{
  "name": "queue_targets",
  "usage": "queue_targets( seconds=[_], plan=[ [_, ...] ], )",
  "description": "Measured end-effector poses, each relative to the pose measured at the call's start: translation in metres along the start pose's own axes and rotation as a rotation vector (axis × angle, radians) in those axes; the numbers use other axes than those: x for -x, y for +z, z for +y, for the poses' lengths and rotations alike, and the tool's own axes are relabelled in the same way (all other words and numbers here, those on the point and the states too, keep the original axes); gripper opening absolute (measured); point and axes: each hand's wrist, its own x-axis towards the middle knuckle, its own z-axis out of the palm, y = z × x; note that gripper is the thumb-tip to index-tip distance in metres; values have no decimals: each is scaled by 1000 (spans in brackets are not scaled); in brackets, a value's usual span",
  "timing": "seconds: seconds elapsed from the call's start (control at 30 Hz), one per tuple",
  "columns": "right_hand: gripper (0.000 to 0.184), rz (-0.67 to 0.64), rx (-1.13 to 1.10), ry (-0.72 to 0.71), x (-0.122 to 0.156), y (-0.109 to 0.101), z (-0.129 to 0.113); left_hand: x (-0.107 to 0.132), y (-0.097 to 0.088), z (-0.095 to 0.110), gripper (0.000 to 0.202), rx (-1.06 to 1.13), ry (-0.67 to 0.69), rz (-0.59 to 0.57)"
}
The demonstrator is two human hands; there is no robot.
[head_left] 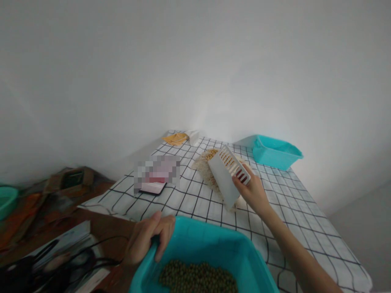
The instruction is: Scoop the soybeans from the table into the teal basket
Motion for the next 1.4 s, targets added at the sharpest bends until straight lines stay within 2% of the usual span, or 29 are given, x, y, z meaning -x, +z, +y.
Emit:
queue_targets(
  seconds=[0.17, 0.53, 0.7, 0.83, 0.9, 1.03, 1.17, 1.4],
  plan=[
    [19, 42, -39, 67, 0, -12, 9, 2, -3, -7, 76, 41, -12, -9],
    [27, 92, -167, 182, 7, -15, 36, 6, -3, -9, 74, 198, 3, -13],
    [34, 94, -335, 262, 12, -16, 48, 6, -3, -6, 74, 192, -36, -20],
    [39, 120, -508, 312, 9, -30, 51, 4, -9, -7, 75, 165, -52, -33],
    [37, 158, -533, 304, 3, -42, 55, 2, -14, -8, 75, 146, -49, -76],
    [34, 221, -510, 318, -14, -64, 70, -1, -19, -8, 72, 123, -17, -238],
    [39, 237, -498, 330, -24, -69, 86, 2, -10, -4, 73, 176, -42, -74],
    [40, 249, -429, 271, -23, -65, 101, 5, -3, 0, 72, 134, -51, 0]
  ],
)
